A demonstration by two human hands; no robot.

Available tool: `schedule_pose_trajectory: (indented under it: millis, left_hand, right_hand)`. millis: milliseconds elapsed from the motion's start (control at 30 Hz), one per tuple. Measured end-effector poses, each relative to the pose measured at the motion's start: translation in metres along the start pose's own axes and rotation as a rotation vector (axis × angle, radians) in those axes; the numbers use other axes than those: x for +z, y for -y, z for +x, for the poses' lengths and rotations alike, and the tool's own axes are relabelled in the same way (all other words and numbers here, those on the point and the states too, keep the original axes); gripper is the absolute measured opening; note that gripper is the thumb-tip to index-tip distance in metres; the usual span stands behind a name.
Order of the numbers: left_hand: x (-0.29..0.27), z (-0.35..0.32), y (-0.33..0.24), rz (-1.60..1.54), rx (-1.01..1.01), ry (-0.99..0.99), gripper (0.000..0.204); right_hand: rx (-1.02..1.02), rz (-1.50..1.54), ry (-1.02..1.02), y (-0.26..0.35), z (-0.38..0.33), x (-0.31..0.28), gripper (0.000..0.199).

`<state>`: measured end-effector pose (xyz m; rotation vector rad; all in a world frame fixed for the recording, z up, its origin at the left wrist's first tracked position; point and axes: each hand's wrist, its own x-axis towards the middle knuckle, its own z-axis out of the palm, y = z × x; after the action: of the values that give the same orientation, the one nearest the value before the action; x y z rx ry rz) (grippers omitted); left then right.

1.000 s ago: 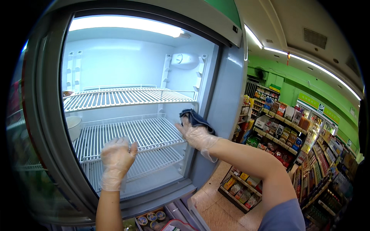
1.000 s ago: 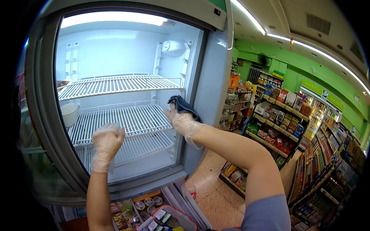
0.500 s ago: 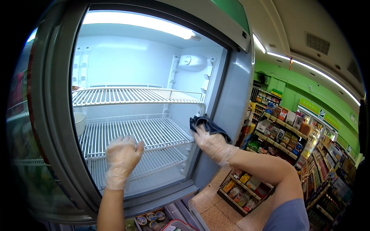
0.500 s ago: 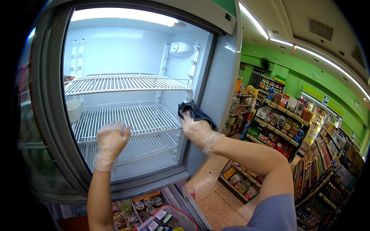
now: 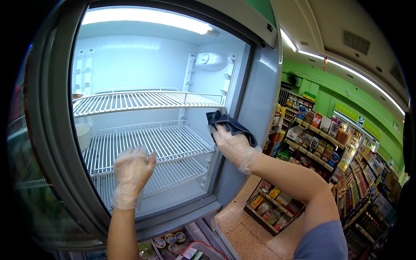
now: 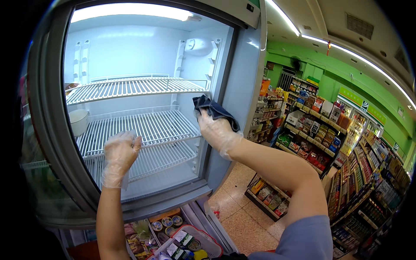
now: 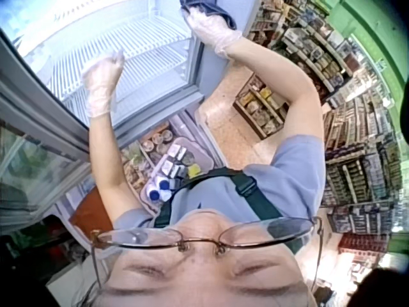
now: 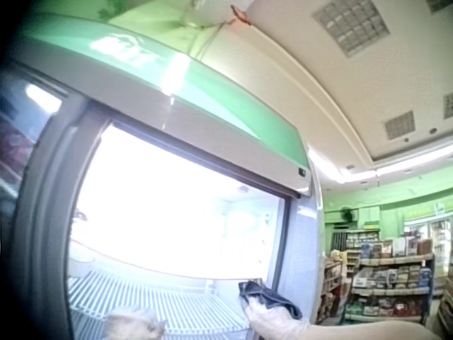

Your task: The person rinses a dark cloth under running water at a sink, then walks to a commercial glass-door refrigerator and wipes the interior walls, shelves, and door frame with the cloth. The refrigerator remains empty throughout the cleaning.

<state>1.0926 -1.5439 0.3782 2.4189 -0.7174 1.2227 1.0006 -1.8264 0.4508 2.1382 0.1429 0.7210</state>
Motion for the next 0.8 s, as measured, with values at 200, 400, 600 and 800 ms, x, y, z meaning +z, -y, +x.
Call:
schedule_pose_trajectory:
  millis: [200, 400, 600, 800]
  left_hand:
    - [0.000, -0.001, -0.002, -0.005, -0.005, -0.058, 0.031]
    - [0.004, 0.002, -0.006, 0.032, 0.003, -0.040, 0.033]
    - [0.002, -0.001, 0.000, 0.052, 0.000, -0.031, 0.035]
    - [0.003, 0.000, 0.000, 0.061, -0.009, -0.010, 0.037]
  right_hand:
    - [-0.331, -0.308, 0.057, 0.012, -0.022, 0.005, 0.045]
    - [-0.268, 0.079, 0.612, 0.011, 0.025, 0.022, 0.062]
    - [-0.407, -0.117, 0.597, 0.017, 0.011, 0.003, 0.050]
    - [-0.256, 0.247, 0.046, 0.014, -0.029, 0.015, 0.030]
